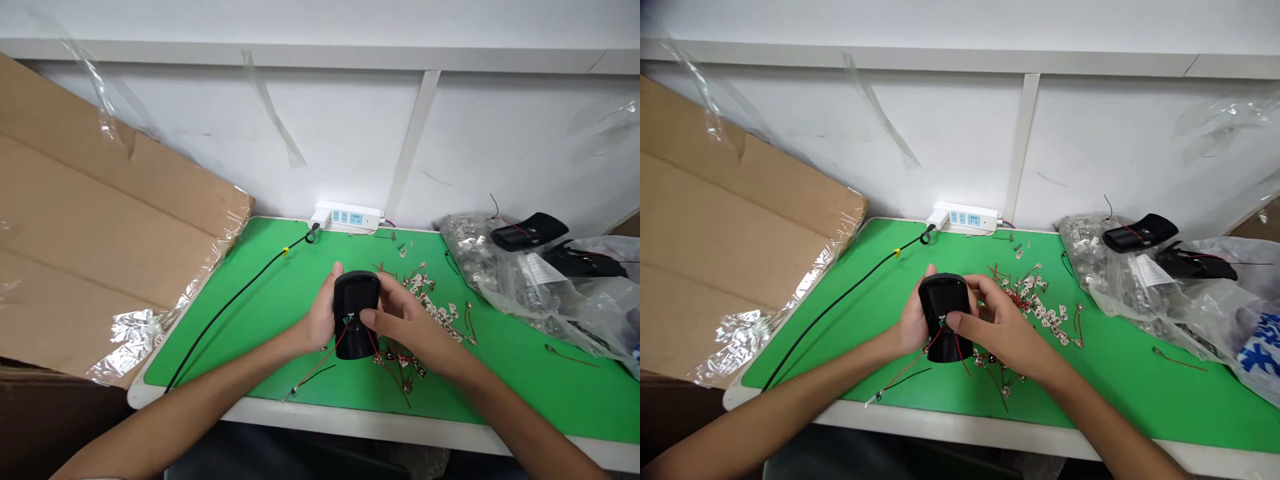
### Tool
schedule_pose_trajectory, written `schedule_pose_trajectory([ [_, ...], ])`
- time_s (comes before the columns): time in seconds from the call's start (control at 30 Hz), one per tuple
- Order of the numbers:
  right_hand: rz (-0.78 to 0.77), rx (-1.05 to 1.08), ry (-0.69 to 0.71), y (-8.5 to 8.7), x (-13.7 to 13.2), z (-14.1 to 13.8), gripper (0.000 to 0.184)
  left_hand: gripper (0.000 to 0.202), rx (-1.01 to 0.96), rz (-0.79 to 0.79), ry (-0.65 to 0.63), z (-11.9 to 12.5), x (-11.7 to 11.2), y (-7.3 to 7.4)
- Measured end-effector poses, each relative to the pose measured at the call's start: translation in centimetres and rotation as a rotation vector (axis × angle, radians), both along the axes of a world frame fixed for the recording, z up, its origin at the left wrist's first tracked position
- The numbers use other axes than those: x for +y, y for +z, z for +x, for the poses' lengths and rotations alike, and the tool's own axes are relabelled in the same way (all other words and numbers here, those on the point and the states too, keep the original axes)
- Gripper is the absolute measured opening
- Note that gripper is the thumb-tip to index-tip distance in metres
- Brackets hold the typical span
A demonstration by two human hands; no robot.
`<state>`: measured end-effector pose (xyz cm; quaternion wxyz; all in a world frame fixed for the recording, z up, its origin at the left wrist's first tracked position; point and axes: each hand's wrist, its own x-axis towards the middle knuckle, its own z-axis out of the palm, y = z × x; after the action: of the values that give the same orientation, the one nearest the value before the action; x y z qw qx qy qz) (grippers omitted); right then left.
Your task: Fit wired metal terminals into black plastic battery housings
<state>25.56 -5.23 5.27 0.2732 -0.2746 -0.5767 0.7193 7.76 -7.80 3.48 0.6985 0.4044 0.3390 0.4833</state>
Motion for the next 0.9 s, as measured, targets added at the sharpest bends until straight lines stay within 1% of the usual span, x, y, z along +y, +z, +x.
schedule_pose_trajectory([
  [0.17, -0.094, 0.017, 0.057, -0.3, -0.2, 0.0, 0.048, 0.090, 0.028, 0.027, -0.025, 0.3, -0.2, 0.0],
  [0.3, -0.131, 0.022, 0.104, -0.3, 0.3, 0.2, 0.052, 0.090, -0.010, -0.013, -0.041, 0.5, -0.4, 0.1],
  [0.37, -0.127, 0.024, 0.121, -0.2, 0.6, 0.3, 0.055, 0.091, -0.028, -0.029, -0.029, 0.5, -0.5, 0.2],
  [0.53, -0.049, 0.032, 0.170, -0.2, 1.2, 0.4, 0.055, 0.089, -0.027, -0.043, -0.038, 0.6, -0.8, 0.1],
  [0.63, 0.006, 0.015, 0.178, -0.4, 1.4, 0.5, 0.054, 0.087, -0.026, -0.057, -0.021, 0.6, -1.0, 0.0],
  [0.73, 0.056, -0.021, 0.175, -0.5, 1.5, 0.5, 0.048, 0.085, -0.027, -0.073, 0.016, 0.8, -1.0, -0.1],
  [0.8, 0.097, -0.038, 0.163, -0.7, 1.7, 0.5, 0.047, 0.083, -0.044, -0.102, 0.053, 0.9, -0.8, -0.1],
  [0.9, 0.160, -0.056, 0.132, -0.8, 1.9, 0.5, 0.045, 0.081, -0.075, -0.148, 0.039, 1.0, -0.5, 0.0],
])
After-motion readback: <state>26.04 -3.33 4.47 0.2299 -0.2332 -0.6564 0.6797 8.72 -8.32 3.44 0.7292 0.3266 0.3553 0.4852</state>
